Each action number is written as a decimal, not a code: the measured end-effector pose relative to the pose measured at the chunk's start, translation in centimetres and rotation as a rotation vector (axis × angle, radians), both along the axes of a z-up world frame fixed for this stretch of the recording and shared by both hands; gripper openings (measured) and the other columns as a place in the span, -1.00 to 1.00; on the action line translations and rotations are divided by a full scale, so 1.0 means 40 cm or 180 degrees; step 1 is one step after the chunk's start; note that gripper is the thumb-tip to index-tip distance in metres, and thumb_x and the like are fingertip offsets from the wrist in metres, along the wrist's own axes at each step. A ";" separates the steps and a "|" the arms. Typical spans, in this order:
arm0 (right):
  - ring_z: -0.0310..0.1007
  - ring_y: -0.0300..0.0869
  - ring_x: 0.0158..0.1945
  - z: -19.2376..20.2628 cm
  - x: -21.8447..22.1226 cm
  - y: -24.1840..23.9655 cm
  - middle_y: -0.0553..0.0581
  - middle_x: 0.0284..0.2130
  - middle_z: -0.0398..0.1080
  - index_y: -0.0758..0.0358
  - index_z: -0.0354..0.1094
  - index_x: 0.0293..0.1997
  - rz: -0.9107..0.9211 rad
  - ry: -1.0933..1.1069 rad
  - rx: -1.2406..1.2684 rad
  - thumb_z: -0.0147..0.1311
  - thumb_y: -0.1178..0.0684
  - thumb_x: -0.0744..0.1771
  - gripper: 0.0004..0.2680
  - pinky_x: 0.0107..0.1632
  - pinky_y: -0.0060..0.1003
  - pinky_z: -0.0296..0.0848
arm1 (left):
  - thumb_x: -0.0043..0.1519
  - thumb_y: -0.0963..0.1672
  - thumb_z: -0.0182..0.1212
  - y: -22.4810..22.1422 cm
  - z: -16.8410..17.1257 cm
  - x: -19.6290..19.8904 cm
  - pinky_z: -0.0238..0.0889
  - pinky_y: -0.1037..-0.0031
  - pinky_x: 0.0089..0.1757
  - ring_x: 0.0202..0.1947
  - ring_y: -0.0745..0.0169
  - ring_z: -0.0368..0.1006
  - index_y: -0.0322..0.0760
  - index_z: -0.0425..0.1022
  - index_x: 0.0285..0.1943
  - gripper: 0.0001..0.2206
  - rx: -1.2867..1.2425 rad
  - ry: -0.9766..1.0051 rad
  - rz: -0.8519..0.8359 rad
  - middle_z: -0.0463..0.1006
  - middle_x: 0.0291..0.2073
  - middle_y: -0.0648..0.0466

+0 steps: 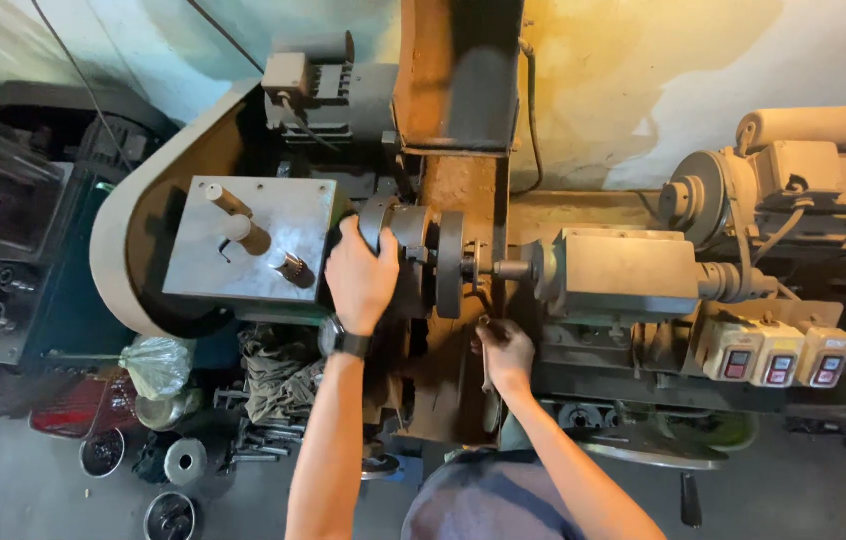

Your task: Operating a lathe machine to secure or adjust a metal workpiece.

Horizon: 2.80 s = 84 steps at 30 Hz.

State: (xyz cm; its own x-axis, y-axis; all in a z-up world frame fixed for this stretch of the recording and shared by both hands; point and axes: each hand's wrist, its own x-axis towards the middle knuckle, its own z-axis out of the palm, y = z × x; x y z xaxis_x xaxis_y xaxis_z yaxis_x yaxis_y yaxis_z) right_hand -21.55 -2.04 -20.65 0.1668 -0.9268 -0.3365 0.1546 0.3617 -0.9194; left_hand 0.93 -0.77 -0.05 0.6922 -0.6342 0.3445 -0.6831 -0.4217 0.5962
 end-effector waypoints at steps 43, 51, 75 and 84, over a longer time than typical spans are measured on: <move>0.51 -0.25 -0.45 0.181 -0.217 0.051 0.14 -0.35 0.51 0.36 0.39 -0.15 0.1248 -0.0288 -0.0303 0.07 0.09 0.38 -0.87 -0.44 -0.36 0.50 | 0.36 -0.13 0.25 0.010 0.022 -0.023 0.24 0.15 0.24 0.25 -0.31 0.35 -0.53 0.33 0.30 -0.59 -0.0895 -0.0158 -0.0678 0.44 0.21 -0.32; 0.47 -0.26 -0.46 0.220 -0.203 0.036 0.14 -0.36 0.50 0.35 0.39 -0.16 0.1231 -0.0367 -0.0257 0.06 0.06 0.39 -0.86 -0.46 -0.39 0.42 | 0.27 0.02 0.32 -0.052 -0.031 0.032 0.38 -0.01 -0.14 -0.16 -0.41 0.51 -0.44 0.50 0.02 -0.60 0.0551 0.0091 0.0022 0.60 -0.22 -0.33; 0.39 -0.37 -0.50 0.511 -0.117 -0.245 0.02 -0.43 0.45 0.28 0.38 -0.17 0.1164 -0.0003 -0.1147 -0.08 0.00 0.46 -0.82 -0.49 -0.47 0.35 | 0.31 -0.06 0.22 -0.052 0.016 0.026 0.33 0.06 0.07 0.18 -0.40 0.38 -0.44 0.35 0.25 -0.58 -0.0127 -0.0085 -0.0517 0.40 0.25 -0.34; 0.46 -0.29 -0.55 0.532 0.180 -0.456 0.09 -0.52 0.45 0.39 0.39 -0.23 0.1481 0.1186 -0.1747 0.06 0.02 0.42 -0.81 -0.50 -0.32 0.39 | 0.25 0.09 0.21 -0.131 -0.030 0.091 0.42 -0.05 -0.10 -0.15 -0.46 0.53 -0.46 0.56 -0.16 -0.54 0.1214 0.0277 0.0112 0.59 -0.21 -0.39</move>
